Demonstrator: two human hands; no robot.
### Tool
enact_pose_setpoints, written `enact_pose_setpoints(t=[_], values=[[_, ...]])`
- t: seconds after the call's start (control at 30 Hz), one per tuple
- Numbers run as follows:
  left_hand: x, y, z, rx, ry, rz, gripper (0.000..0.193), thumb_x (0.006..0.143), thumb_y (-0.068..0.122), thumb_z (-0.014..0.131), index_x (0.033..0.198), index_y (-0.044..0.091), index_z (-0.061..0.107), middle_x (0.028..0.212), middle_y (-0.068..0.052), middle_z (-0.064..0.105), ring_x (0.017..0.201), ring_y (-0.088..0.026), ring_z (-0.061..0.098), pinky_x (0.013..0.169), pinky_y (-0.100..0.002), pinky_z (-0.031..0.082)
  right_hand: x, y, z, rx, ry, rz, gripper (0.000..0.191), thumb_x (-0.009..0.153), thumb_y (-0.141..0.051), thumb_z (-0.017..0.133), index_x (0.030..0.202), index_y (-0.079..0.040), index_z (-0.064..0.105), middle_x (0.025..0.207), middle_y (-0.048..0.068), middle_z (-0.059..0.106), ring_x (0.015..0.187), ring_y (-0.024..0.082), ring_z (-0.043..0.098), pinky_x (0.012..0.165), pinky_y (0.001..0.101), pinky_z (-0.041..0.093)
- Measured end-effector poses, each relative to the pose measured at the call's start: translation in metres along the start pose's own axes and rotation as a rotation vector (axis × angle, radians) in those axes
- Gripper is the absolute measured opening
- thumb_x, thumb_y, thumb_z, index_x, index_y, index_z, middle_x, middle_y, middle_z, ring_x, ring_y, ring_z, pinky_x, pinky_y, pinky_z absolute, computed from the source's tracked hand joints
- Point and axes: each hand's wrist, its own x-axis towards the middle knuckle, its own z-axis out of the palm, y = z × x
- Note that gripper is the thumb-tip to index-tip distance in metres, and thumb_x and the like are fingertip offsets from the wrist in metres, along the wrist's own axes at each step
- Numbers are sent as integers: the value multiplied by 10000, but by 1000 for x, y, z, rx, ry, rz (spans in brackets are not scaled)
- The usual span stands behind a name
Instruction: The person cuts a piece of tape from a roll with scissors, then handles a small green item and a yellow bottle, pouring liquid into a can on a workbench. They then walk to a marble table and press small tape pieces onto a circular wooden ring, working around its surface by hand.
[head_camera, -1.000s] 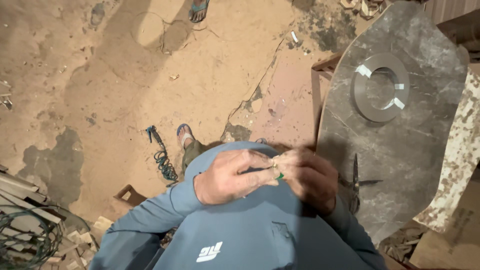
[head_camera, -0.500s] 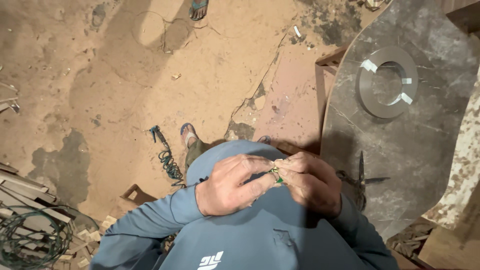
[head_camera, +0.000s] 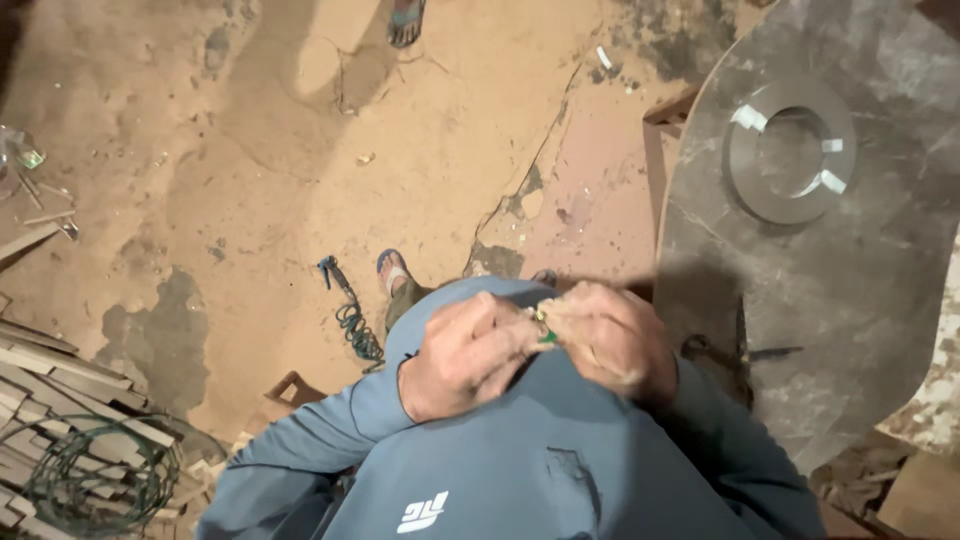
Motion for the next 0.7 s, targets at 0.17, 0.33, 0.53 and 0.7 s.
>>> enact_pose_setpoints(t=[0.17, 0.33, 0.53, 0.7], values=[[8, -1, 0, -108, 65, -53, 313, 889, 54, 829, 1161, 6, 681, 1045, -127, 701, 912, -267, 718, 797, -322, 583, 10, -7, 3, -145, 153, 43, 268, 831, 51, 808, 1023, -61, 657, 1055, 133, 724, 942, 282, 746, 801, 346, 603], [-3, -19, 4, -304, 166, -233, 218, 934, -23, 751, 1138, 17, 688, 1080, -122, 721, 1002, -244, 715, 878, -325, 584, 18, -24, 11, -19, 181, 103, 274, 850, 35, 817, 1054, -23, 643, 1095, 161, 722, 974, 274, 751, 814, 326, 604], [-18, -36, 1, -393, 48, -269, 200, 946, -29, 718, 1144, -16, 693, 1079, -95, 685, 971, -193, 679, 835, -299, 558, 26, -29, 11, 121, 136, 192, 273, 855, 31, 812, 1080, -16, 664, 1095, 124, 721, 987, 212, 735, 836, 306, 597], [-23, -45, 7, -979, 32, -589, 139, 981, 27, 729, 1087, 13, 640, 1050, -53, 652, 921, -121, 695, 797, -247, 551, 29, -7, 1, 766, -103, 611, 306, 923, 94, 681, 1224, 45, 653, 1160, 130, 615, 1033, 200, 697, 910, 324, 582]])
